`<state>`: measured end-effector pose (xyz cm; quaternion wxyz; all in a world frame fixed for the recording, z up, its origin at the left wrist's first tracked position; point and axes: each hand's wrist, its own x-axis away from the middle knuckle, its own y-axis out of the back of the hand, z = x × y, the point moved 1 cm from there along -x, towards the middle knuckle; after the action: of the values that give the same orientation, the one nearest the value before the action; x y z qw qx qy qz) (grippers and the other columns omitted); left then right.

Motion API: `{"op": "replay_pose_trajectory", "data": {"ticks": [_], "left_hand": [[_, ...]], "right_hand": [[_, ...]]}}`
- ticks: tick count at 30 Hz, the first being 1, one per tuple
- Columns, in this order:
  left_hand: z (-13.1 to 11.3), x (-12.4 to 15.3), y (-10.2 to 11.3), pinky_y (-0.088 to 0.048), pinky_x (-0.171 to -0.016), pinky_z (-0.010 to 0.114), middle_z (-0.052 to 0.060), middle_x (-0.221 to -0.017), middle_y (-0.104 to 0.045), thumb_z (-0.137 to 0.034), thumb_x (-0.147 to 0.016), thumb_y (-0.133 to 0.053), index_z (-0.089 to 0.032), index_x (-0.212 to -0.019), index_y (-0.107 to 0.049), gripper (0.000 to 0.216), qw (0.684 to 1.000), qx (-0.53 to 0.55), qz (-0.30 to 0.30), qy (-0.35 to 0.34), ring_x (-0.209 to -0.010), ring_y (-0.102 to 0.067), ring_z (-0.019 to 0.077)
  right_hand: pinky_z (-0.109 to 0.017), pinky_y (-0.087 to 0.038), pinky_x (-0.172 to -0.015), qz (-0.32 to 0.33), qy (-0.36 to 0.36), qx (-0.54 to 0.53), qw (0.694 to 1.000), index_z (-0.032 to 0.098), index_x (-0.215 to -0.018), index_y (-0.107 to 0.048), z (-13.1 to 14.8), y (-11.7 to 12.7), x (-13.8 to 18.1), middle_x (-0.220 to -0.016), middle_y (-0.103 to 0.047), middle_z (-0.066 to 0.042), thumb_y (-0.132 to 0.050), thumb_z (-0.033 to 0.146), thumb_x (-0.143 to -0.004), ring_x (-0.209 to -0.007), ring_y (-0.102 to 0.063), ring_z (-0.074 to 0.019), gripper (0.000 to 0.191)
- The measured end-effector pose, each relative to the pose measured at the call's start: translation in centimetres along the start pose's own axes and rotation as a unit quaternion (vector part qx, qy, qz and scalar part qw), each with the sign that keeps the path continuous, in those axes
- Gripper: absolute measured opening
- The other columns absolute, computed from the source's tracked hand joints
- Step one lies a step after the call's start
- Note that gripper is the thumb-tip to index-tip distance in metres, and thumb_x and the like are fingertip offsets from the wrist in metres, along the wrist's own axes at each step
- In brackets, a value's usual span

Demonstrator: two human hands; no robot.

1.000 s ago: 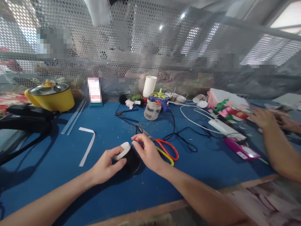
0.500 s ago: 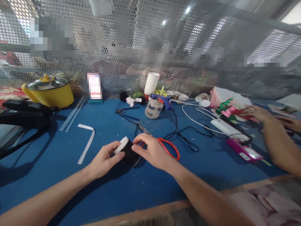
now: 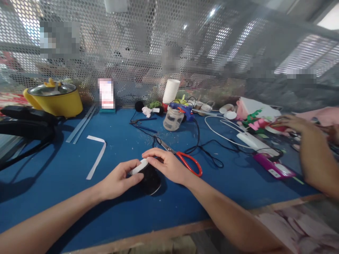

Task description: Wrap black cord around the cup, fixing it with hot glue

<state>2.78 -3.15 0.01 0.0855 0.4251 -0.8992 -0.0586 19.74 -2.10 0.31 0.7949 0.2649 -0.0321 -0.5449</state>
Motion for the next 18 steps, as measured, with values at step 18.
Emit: {"op": "replay_pose_trajectory", "data": {"ticks": [18], "left_hand": [[-0.9, 0.2, 0.6, -0.036, -0.062, 0.022, -0.001, -0.066, -0.049, -0.034, -0.077, -0.043, -0.015, -0.070, -0.051, 0.022, 0.998, -0.057, -0.033, -0.013, -0.064, -0.043, 0.0128]], "right_hand": [[-0.029, -0.044, -0.064, -0.228, -0.008, 0.184, 0.956, 0.016, -0.083, -0.059, 2.2, 8.6, -3.0, -0.074, -0.062, -0.005, -0.048, 0.034, -0.079, -0.068, -0.059, -0.0161, 0.021]]}}
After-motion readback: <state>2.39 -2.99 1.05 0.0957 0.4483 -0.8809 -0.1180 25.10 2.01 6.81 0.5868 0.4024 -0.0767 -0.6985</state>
